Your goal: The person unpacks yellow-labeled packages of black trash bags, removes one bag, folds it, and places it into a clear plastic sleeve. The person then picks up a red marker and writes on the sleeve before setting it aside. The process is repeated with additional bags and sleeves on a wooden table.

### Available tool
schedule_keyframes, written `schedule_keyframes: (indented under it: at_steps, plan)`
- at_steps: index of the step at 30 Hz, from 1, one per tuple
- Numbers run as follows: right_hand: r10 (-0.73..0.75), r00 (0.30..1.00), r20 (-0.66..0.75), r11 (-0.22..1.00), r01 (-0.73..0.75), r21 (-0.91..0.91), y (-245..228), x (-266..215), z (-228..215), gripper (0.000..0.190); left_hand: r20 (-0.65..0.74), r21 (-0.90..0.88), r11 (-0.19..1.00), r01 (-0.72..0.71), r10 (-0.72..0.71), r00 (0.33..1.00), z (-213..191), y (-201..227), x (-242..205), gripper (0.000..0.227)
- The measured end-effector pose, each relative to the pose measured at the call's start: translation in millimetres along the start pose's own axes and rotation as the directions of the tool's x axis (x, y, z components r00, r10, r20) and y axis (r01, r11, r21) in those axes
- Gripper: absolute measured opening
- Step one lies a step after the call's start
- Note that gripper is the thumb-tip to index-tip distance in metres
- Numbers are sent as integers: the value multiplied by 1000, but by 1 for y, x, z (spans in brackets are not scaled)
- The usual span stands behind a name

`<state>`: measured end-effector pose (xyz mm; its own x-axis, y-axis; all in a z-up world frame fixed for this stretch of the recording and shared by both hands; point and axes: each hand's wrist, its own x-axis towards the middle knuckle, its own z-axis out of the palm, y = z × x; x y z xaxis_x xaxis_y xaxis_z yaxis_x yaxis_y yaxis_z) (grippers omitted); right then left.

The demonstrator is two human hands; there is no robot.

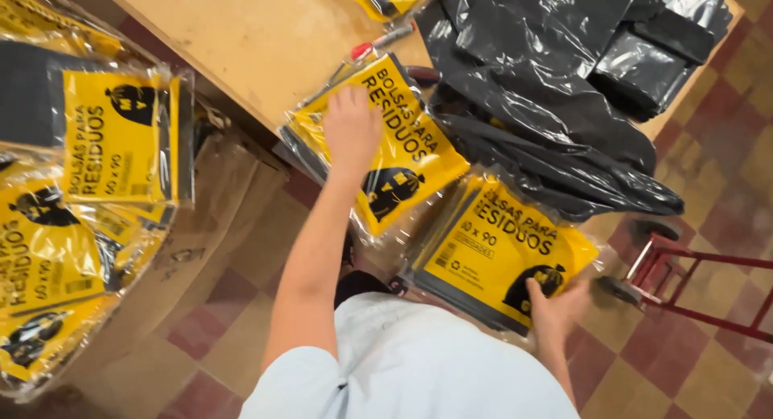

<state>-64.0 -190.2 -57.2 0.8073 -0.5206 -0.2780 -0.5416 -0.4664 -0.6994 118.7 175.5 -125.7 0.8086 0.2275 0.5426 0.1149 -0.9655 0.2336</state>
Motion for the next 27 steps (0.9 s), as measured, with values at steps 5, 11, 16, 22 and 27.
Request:
schedule_keyframes:
  at_steps: [5, 11, 16, 22, 27]
  plan:
    - [-635, 771, -55, 771, 628, -104, -41, -16, 25, 33, 624, 67, 946, 316, -287, 727, 13, -61, 54, 49]
    - [-431, 711, 556, 876, 478, 69, -131, -56, 147, 67, 534, 48, 995, 82, -95, 840, 61, -111, 5, 41]
    - [-276, 754, 596, 901, 419, -113, -138, -54, 184, 56, 607, -40, 971, 237, -165, 777, 35, -115, 24, 37]
    - [-228, 856, 464, 964, 264, -13, -102, -45, 212, 43, 760, -96, 933, 346, -156, 631, 39, -116, 24, 45]
    - [-175, 890, 421, 983, 185, 17, -113, -52, 214, 41, 785, -109, 925, 363, -144, 603, 3, -118, 32, 35]
